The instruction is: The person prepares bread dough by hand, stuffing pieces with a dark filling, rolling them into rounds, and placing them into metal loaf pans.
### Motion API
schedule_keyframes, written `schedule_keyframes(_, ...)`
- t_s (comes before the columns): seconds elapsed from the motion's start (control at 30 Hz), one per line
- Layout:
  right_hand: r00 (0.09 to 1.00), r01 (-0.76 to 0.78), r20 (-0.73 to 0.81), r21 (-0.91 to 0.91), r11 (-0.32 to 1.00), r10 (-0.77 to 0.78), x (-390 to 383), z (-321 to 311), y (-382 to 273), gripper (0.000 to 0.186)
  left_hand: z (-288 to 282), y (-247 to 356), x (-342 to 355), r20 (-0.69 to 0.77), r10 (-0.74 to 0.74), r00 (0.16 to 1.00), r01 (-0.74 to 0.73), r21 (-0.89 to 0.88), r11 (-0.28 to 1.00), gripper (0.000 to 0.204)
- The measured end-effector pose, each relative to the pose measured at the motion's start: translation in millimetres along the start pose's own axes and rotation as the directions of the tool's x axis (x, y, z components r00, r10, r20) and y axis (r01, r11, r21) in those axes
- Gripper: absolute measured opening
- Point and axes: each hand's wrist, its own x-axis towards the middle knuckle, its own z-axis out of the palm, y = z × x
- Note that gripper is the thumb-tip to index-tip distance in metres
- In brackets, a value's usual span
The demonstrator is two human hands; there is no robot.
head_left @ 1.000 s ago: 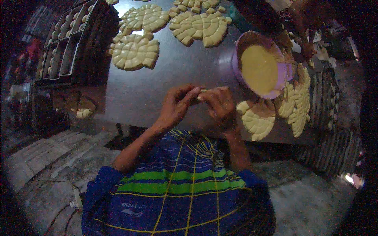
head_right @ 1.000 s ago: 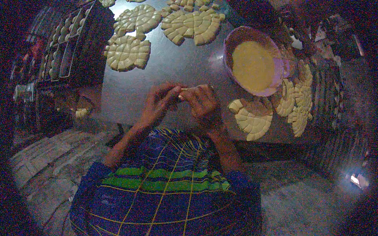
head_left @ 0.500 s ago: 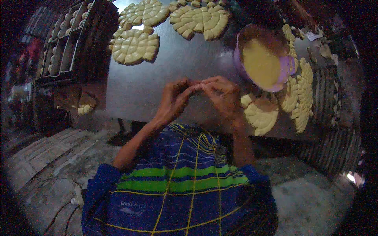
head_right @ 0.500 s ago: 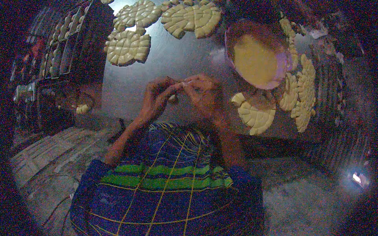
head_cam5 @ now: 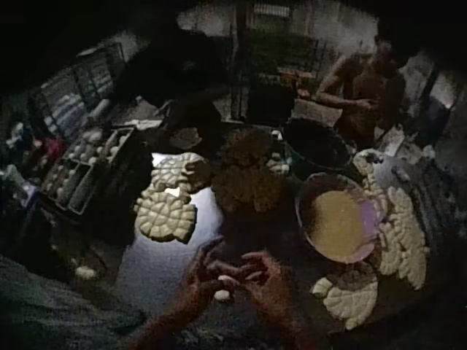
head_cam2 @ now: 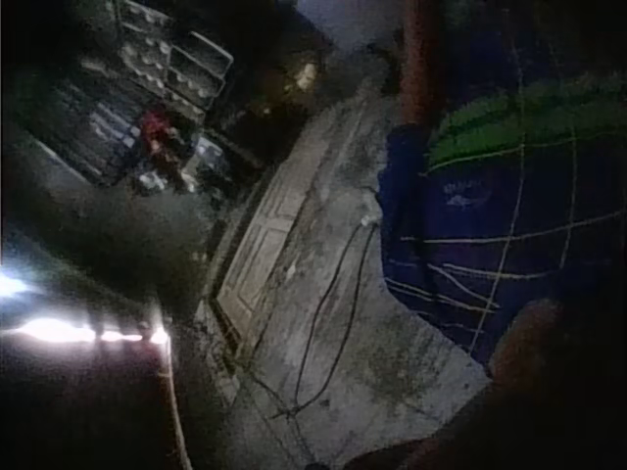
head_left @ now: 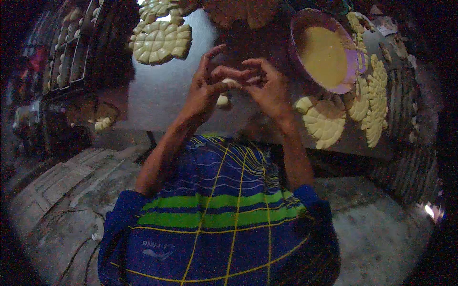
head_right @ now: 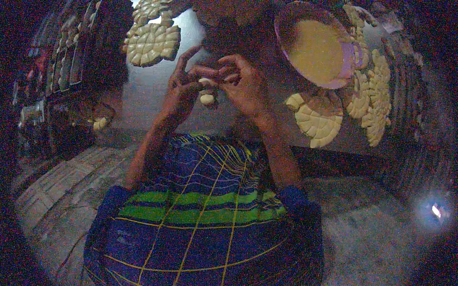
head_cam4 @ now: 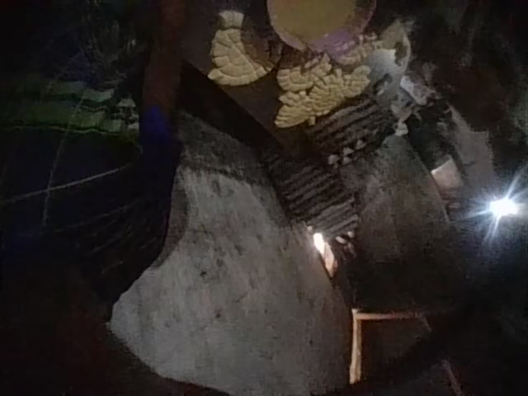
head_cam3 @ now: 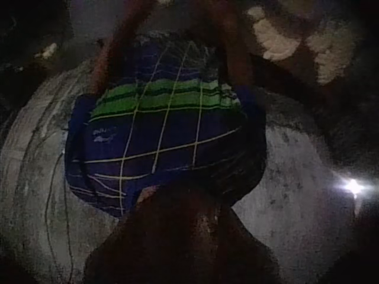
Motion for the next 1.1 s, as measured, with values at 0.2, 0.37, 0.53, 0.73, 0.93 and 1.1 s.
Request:
schedule_keyframes(0.2,0.992,0.118,-0.026,-0.101,0.988,-0.121,-15.6,10.9,43.4,0.036,0.4,-25.3,5.6,0.068,0.105,0.992,-0.082,-0.275,0.958,0.083)
schedule_keyframes(0.37,0.898,0.415,0.111,-0.536,0.735,-0.426,-25.0,11.1,85.5,0.038,-21.5,-17.9,3.8,-0.207,0.059,0.976,-0.090,-0.139,0.986,0.073)
schedule_keyframes(0.53,0.877,0.416,0.168,-0.733,0.538,-0.449,-57.2,58.1,188.3,0.032,-59.1,-13.4,-3.2,-0.303,-0.005,0.953,-0.040,-0.144,0.989,0.051)
schedule_keyframes(0.73,0.907,0.375,0.100,-0.631,0.679,-0.408,-55.2,36.7,112.3,0.025,-73.1,-28.7,-25.4,-0.511,-0.099,0.854,-0.009,-0.204,0.979,0.044)
schedule_keyframes(0.93,0.755,-0.424,-0.593,-0.113,0.899,0.281,-25.0,-3.0,114.4,0.034,-57.9,-34.1,-29.5,-0.407,-0.100,0.908,0.047,-0.139,0.989,0.040)
schedule_keyframes(1.1,0.839,-0.314,-0.543,-0.437,0.843,0.031,-16.5,24.9,133.7,0.029,-27.4,-31.4,-8.0,-0.220,-0.037,0.975,0.063,0.111,0.992,0.030)
